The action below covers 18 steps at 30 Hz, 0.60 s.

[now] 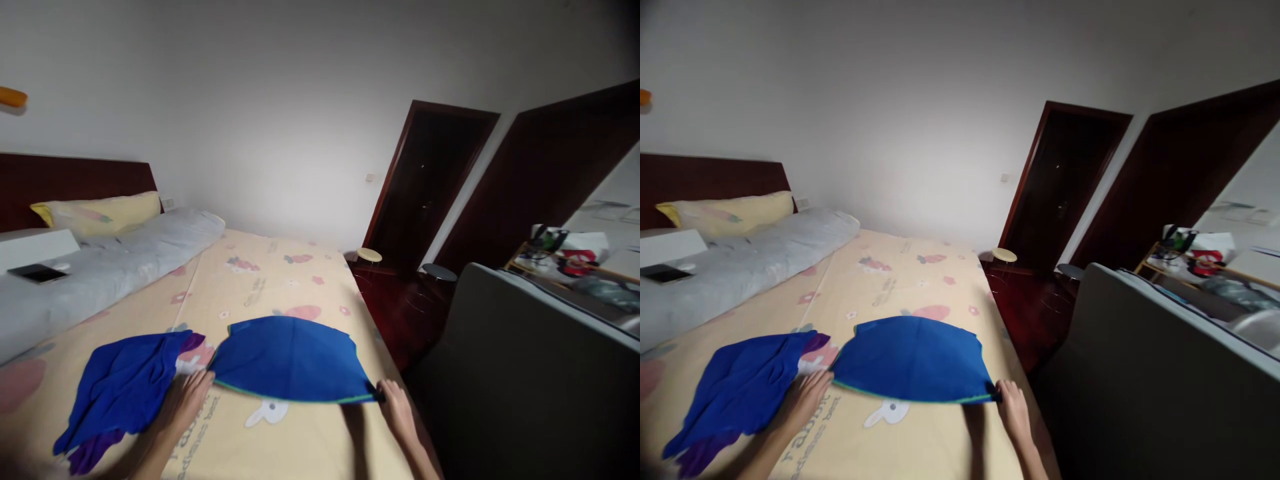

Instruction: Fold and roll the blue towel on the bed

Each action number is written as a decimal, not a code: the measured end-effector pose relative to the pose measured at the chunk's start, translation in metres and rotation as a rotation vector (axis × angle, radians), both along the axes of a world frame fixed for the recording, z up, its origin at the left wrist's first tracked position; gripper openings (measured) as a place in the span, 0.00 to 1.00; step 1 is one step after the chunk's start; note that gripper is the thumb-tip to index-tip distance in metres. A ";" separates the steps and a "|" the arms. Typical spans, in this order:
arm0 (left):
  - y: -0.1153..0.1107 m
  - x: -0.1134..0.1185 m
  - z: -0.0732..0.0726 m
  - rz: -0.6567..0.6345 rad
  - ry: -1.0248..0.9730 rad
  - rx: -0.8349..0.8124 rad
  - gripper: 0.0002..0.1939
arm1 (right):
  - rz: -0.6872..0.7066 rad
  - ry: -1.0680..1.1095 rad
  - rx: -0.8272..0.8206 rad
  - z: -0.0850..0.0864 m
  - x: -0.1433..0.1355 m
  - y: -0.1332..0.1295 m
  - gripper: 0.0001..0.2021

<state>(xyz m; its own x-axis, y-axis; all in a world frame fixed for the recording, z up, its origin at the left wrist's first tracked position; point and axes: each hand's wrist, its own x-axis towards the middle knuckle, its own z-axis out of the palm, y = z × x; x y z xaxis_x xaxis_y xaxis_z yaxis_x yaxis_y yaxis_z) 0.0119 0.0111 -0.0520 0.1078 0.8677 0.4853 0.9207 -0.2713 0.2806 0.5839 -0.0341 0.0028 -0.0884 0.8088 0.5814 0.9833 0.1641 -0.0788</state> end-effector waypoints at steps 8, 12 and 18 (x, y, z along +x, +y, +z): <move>-0.065 -0.011 -0.080 -0.051 0.052 -0.372 0.10 | -0.154 0.196 -0.335 -0.144 0.024 -0.063 0.24; -0.070 -0.010 -0.055 -0.080 -0.002 -0.408 0.09 | -0.162 0.220 -0.431 -0.161 0.036 -0.077 0.24; -0.071 0.001 -0.019 -0.065 -0.072 -0.494 0.07 | -0.203 0.269 -0.465 -0.134 0.045 -0.084 0.23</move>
